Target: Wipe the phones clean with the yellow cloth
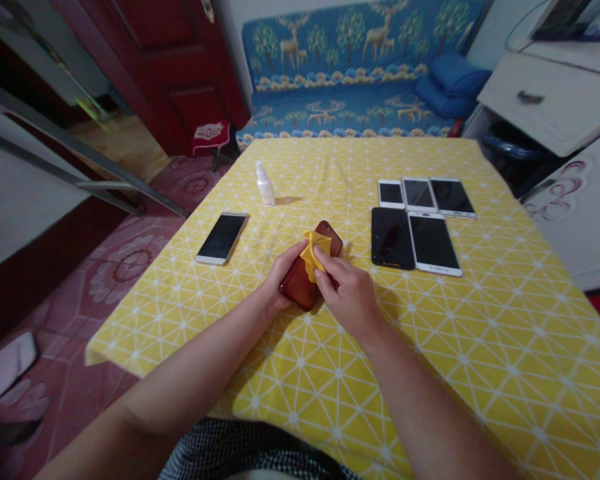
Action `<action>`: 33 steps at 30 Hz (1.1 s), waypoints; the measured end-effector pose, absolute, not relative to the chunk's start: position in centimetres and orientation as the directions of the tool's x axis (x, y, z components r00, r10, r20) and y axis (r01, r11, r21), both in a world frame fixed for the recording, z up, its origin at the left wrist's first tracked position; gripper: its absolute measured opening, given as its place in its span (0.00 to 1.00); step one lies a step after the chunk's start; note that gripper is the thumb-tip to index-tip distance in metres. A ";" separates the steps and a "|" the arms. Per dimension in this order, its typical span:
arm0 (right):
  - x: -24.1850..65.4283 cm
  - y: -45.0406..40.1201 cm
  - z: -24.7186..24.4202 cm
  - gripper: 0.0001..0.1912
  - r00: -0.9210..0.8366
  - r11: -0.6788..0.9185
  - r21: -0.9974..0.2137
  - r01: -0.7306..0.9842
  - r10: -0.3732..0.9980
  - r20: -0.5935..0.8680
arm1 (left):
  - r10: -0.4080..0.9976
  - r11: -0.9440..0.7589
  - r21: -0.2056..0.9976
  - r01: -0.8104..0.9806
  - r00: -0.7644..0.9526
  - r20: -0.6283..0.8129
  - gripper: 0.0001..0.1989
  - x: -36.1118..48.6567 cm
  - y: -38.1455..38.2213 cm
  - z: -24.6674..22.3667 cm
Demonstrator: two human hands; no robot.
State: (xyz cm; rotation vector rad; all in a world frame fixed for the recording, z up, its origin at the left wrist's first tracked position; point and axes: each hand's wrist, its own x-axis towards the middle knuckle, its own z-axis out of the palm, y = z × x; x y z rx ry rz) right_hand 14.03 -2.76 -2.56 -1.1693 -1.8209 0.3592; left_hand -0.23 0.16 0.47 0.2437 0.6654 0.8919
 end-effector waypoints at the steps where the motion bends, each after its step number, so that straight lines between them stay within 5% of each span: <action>1: 14.0 -2.8 -2.5 0.22 -0.137 0.508 -0.644 0.572 0.834 0.535 | 0.776 0.628 0.464 -0.625 0.451 -0.442 0.17 -0.3 0.2 0.5; 33: 14.2 -2.9 -2.5 0.23 -0.171 0.518 -0.620 0.589 0.830 0.531 | 0.748 0.660 0.432 -0.614 0.485 -0.454 0.18 -0.2 0.3 0.6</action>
